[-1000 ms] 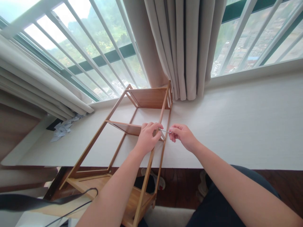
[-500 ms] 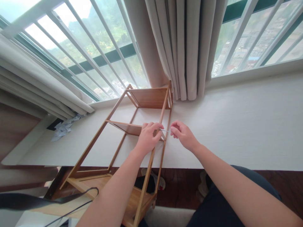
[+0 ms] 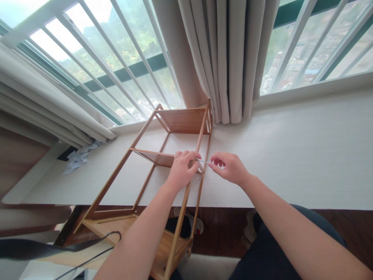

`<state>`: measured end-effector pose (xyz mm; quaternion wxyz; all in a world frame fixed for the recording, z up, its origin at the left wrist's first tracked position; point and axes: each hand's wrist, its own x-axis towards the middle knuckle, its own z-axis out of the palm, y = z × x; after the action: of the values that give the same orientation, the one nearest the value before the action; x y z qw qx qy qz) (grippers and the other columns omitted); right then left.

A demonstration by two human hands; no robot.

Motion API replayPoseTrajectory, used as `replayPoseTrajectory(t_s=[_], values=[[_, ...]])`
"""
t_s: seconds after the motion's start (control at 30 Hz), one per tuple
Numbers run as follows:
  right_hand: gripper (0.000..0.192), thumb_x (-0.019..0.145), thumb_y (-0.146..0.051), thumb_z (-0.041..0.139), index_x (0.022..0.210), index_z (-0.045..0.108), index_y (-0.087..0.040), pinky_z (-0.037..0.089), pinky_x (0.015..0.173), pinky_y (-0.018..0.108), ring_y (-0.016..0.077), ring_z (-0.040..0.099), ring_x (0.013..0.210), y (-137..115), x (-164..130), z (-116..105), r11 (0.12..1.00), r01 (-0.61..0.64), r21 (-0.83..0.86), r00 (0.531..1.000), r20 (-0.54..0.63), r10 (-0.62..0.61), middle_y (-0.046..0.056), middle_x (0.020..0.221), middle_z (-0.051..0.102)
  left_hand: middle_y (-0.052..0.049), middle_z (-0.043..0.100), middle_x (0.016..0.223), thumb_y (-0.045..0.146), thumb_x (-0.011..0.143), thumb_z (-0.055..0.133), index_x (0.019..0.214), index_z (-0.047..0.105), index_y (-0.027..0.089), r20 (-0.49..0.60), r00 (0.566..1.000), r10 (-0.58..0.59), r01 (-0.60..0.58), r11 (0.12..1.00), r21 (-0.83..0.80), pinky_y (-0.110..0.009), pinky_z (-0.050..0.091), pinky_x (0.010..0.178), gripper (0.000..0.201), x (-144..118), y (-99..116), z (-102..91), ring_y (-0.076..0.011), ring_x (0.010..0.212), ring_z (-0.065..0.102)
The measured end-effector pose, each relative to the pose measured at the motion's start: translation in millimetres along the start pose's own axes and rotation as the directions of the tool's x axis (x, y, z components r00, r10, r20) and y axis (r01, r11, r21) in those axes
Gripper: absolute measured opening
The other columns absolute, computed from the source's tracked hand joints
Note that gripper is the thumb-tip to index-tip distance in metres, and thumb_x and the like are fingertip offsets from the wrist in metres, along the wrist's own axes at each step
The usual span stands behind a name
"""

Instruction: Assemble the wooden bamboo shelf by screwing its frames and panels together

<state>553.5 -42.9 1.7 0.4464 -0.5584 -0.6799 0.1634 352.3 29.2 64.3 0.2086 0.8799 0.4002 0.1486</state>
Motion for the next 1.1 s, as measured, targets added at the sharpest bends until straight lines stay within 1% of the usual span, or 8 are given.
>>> replayPoseTrajectory(t_s=[0.23, 0.47, 0.7, 0.77, 0.87, 0.93, 1.0, 1.1], values=[[0.023, 0.092, -0.035, 0.063, 0.077, 0.067, -0.019, 0.04, 0.061, 0.027, 0.0128, 0.05, 0.058, 0, -1, 4, 0.987, -0.089, 0.136, 0.996, 0.012, 0.088, 0.001, 0.066, 0.064, 0.001, 0.068, 0.102, 0.021, 0.09, 0.053, 0.102, 0.069, 0.029, -0.002, 1.0, 0.004, -0.004, 1.0, 0.001, -0.037, 0.038, 0.102, 0.021, 0, -1, 0.5, -0.023, 0.104, 0.051], [0.028, 0.086, -0.04, 0.067, 0.069, 0.066, -0.018, 0.037, 0.054, 0.027, 0.0126, 0.048, 0.054, -10, 1, 5, 0.875, -0.306, 0.376, 0.951, 0.082, 0.298, -0.001, 0.057, 0.058, 0.001, 0.068, 0.102, 0.022, 0.09, 0.053, 0.102, 0.069, 0.029, -0.008, 1.0, 0.005, -0.005, 1.0, 0.004, -0.038, 0.038, 0.102, 0.021, 0, -1, 0.4, -0.0229, 0.103, 0.051], [0.032, 0.081, -0.042, 0.072, 0.064, 0.066, -0.017, 0.029, 0.049, 0.026, 0.0091, 0.038, 0.045, -10, 3, 10, 0.641, -0.473, 0.605, 0.87, 0.206, 0.447, -0.004, 0.044, 0.049, 0.001, 0.067, 0.099, 0.022, 0.09, 0.053, 0.101, 0.069, 0.029, -0.003, 1.0, -0.004, 0.004, 1.0, 0.005, -0.037, 0.039, 0.101, 0.021, 0, 1, 0.1, -0.0227, 0.102, 0.051], [0.032, 0.08, -0.043, 0.073, 0.063, 0.066, -0.016, 0.029, 0.047, 0.026, 0.0089, 0.037, 0.043, -10, 4, 13, 0.502, -0.504, 0.703, 0.847, 0.287, 0.447, -0.004, 0.042, 0.048, 0.0, 0.067, 0.098, 0.022, 0.09, 0.053, 0.101, 0.069, 0.029, -0.002, 1.0, -0.005, 0.005, 1.0, 0.007, -0.038, 0.039, 0.101, 0.021, 1, 1, 0.4, -0.0229, 0.102, 0.051], [0.031, 0.074, -0.042, 0.077, 0.063, 0.065, -0.016, 0.026, 0.043, 0.024, 0.0081, 0.035, 0.041, -11, 5, 18, 0.24, -0.548, 0.801, 0.794, 0.408, 0.451, -0.005, 0.041, 0.046, 0.0, 0.067, 0.098, 0.022, 0.09, 0.053, 0.101, 0.069, 0.028, -0.003, 1.0, -0.003, 0.003, 1.0, 0.012, -0.038, 0.039, 0.101, 0.02, 0, 0, 1.1, -0.0228, 0.102, 0.052], [0.029, 0.071, -0.04, 0.079, 0.063, 0.065, -0.016, 0.025, 0.042, 0.023, 0.0076, 0.035, 0.04, -13, 5, 19, 0.129, -0.569, 0.812, 0.759, 0.458, 0.462, -0.005, 0.042, 0.044, 0.001, 0.067, 0.098, 0.022, 0.09, 0.052, 0.101, 0.068, 0.029, -0.006, 1.0, 0.004, -0.004, 1.0, 0.016, -0.037, 0.039, 0.1, 0.021, 0, -1, 1.5, -0.0225, 0.102, 0.052], [0.029, 0.07, -0.04, 0.079, 0.063, 0.064, -0.015, 0.025, 0.041, 0.023, 0.0074, 0.036, 0.04, -14, 5, 20, 0.098, -0.573, 0.814, 0.749, 0.472, 0.465, -0.005, 0.042, 0.045, 0.001, 0.067, 0.098, 0.022, 0.09, 0.052, 0.101, 0.068, 0.029, -0.011, 1.0, 0.012, -0.012, 1.0, 0.022, -0.037, 0.039, 0.1, 0.021, 0, -1, 1.8, -0.0221, 0.101, 0.052], [0.034, 0.072, -0.045, 0.078, 0.063, 0.064, -0.016, 0.027, 0.041, 0.023, 0.0077, 0.038, 0.04, -13, 5, 20, 0.17, -0.573, 0.802, 0.764, 0.447, 0.464, -0.003, 0.044, 0.049, 0.001, 0.067, 0.098, 0.022, 0.09, 0.053, 0.101, 0.068, 0.029, -0.013, 1.0, 0.018, -0.017, 1.0, 0.024, -0.036, 0.038, 0.1, 0.021, 0, -2, 1.6, -0.0217, 0.101, 0.051]])
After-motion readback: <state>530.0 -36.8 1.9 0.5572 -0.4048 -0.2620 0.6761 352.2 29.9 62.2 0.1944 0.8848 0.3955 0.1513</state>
